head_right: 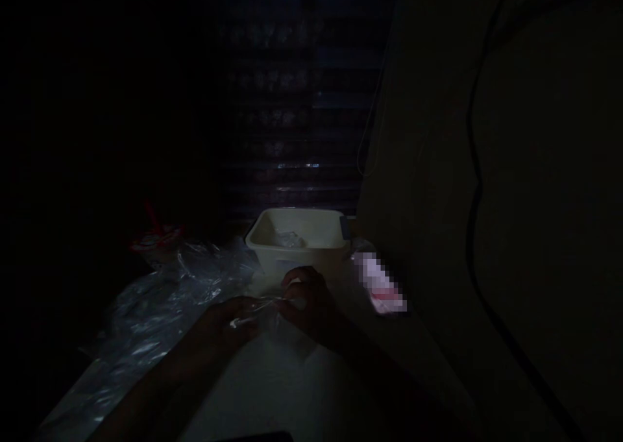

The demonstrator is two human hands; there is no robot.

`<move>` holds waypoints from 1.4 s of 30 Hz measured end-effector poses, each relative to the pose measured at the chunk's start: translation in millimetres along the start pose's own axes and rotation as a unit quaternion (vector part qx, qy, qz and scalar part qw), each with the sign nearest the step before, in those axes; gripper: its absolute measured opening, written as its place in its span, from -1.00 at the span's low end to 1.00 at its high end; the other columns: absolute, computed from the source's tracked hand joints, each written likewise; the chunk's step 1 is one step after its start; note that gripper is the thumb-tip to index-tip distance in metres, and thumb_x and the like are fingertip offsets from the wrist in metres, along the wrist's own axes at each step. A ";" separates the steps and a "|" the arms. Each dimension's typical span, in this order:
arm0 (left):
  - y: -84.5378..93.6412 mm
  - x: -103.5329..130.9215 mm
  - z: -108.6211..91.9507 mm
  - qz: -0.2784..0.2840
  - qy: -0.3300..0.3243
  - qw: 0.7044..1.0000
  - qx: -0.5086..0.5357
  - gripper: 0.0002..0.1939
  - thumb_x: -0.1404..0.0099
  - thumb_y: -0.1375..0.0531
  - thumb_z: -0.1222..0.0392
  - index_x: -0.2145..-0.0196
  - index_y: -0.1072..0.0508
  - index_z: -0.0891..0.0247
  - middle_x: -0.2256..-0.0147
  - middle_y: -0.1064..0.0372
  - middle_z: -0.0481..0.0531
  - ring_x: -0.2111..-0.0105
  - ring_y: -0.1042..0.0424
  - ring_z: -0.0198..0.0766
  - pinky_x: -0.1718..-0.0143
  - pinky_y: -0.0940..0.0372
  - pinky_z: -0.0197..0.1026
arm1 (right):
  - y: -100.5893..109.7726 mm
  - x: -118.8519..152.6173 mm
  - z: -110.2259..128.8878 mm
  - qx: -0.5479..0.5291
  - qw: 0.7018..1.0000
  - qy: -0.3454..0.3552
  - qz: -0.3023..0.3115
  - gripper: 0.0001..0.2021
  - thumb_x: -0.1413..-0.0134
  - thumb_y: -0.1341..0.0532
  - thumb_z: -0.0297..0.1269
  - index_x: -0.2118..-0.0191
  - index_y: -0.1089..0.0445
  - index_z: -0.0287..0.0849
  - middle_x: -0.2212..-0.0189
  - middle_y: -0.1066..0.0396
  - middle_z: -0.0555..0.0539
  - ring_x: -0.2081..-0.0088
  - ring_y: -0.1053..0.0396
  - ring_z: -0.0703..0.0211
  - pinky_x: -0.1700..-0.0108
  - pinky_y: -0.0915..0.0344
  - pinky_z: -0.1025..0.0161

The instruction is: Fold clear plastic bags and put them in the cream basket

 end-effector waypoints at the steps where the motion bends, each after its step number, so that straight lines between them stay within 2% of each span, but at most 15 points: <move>1: 3.0 -0.1 1.0 -0.011 0.009 1.000 -0.018 -0.79 0.09 -0.18 0.23 0.41 -0.39 0.29 0.41 -0.36 -0.01 0.36 -0.32 -0.24 0.35 -0.18 -0.30 | 2.9 -0.4 -1.8 -0.004 1.000 -0.010 -0.002 -0.88 0.17 -0.16 -0.29 0.60 -0.24 -0.17 0.40 -0.30 -0.06 0.30 -0.25 0.20 0.24 -0.15 0.20; 4: 16.8 -0.2 5.3 -0.044 0.037 0.998 -0.025 -0.88 0.09 -0.17 0.21 0.52 -0.41 0.29 0.51 -0.36 -0.04 0.46 -0.32 -0.28 0.44 -0.17 -0.31 | 3.6 0.3 -18.0 -0.024 0.995 -0.089 0.035 -0.87 0.18 -0.16 -0.27 0.60 -0.25 -0.18 0.54 -0.32 0.00 0.43 -0.28 0.25 0.33 -0.18 0.27; 6: 25.2 0.4 10.7 -0.058 0.062 0.996 0.004 -0.87 0.09 -0.18 0.17 0.59 -0.40 0.29 0.61 -0.32 -0.08 0.56 -0.29 -0.33 0.52 -0.15 -0.33 | 2.0 4.0 -31.0 -0.039 0.986 -0.150 0.068 -0.87 0.17 -0.15 -0.27 0.59 -0.26 -0.20 0.61 -0.31 0.03 0.50 -0.28 0.29 0.41 -0.18 0.33; 8: 30.8 1.3 15.4 -0.071 0.079 0.993 0.058 -0.85 0.12 -0.20 0.14 0.61 -0.38 0.30 0.66 -0.28 -0.11 0.62 -0.26 -0.36 0.57 -0.13 -0.34 | 3.2 7.3 -39.7 -0.050 0.979 -0.183 0.081 -0.87 0.18 -0.15 -0.27 0.58 -0.28 -0.21 0.60 -0.31 0.02 0.51 -0.27 0.30 0.45 -0.17 0.36; 12: 37.0 2.7 18.2 -0.119 0.067 0.975 0.174 -0.79 0.11 -0.21 0.10 0.53 -0.37 0.30 0.58 -0.33 -0.06 0.56 -0.31 -0.31 0.49 -0.18 -0.28 | 1.8 13.9 -54.9 -0.054 0.968 -0.222 0.102 -0.89 0.24 -0.17 -0.28 0.56 -0.31 -0.23 0.60 -0.32 0.01 0.54 -0.26 0.31 0.52 -0.15 0.39; 15: 41.9 5.5 20.2 -0.157 0.063 0.969 0.182 -0.77 0.09 -0.20 0.09 0.52 -0.35 0.31 0.59 -0.32 -0.05 0.56 -0.32 -0.29 0.49 -0.19 -0.26 | -1.4 20.4 -64.2 -0.096 0.957 -0.256 0.102 -0.85 0.27 -0.18 -0.29 0.47 -0.35 -0.24 0.61 -0.33 0.02 0.60 -0.24 0.34 0.58 -0.14 0.40; 20: 59.1 12.8 19.6 -0.198 0.049 0.969 0.141 -0.75 0.11 -0.20 0.05 0.58 -0.34 0.31 0.62 -0.31 -0.06 0.57 -0.31 -0.29 0.50 -0.20 -0.27 | 1.7 27.1 -66.7 -0.111 0.954 -0.270 0.065 -0.83 0.28 -0.16 -0.31 0.44 -0.37 -0.22 0.68 -0.31 0.05 0.66 -0.24 0.34 0.61 -0.16 0.39; 26: 86.2 22.6 15.5 -0.254 0.038 0.965 0.046 -0.74 0.14 -0.21 -0.01 0.60 -0.42 0.27 0.58 -0.37 -0.07 0.50 -0.33 -0.26 0.46 -0.20 -0.32 | 12.1 21.8 -61.9 -0.028 0.976 -0.214 0.033 -0.90 0.24 -0.14 -0.29 0.55 -0.37 -0.17 0.55 -0.39 -0.01 0.48 -0.34 0.24 0.45 -0.23 0.34; 29: 96.4 29.0 13.5 -0.284 0.035 0.958 -0.004 -0.73 0.15 -0.21 -0.03 0.59 -0.44 0.24 0.56 -0.37 -0.07 0.46 -0.32 -0.24 0.44 -0.19 -0.32 | 18.9 20.2 -64.3 -0.018 0.976 -0.217 0.003 -0.88 0.21 -0.13 -0.27 0.57 -0.37 -0.17 0.55 -0.39 -0.02 0.48 -0.34 0.23 0.44 -0.23 0.33; 36: 104.8 39.3 20.4 -0.309 0.050 0.950 0.014 -0.68 0.21 -0.22 -0.08 0.61 -0.42 0.26 0.57 -0.37 -0.04 0.48 -0.32 -0.21 0.48 -0.20 -0.30 | 24.0 20.5 -61.2 -0.075 0.971 -0.226 -0.011 -0.79 0.18 -0.12 -0.15 0.57 -0.34 -0.19 0.58 -0.37 -0.01 0.50 -0.31 0.24 0.47 -0.20 0.33; 42: 108.3 45.2 24.4 -0.339 0.065 0.938 0.024 -0.76 0.23 -0.25 0.01 0.63 -0.40 0.23 0.59 -0.34 -0.09 0.51 -0.32 -0.26 0.51 -0.19 -0.33 | 23.8 22.6 -73.8 -0.146 0.960 -0.237 -0.014 -0.76 0.22 -0.15 -0.08 0.57 -0.37 -0.17 0.55 -0.39 -0.03 0.51 -0.31 0.23 0.45 -0.23 0.30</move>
Point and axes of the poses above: each hand's wrist, its own x-axis away from the middle knuckle, its own y-axis out of the back of the hand, z = x × y, the point moved 10 cm from there along -x, towards the middle knuckle
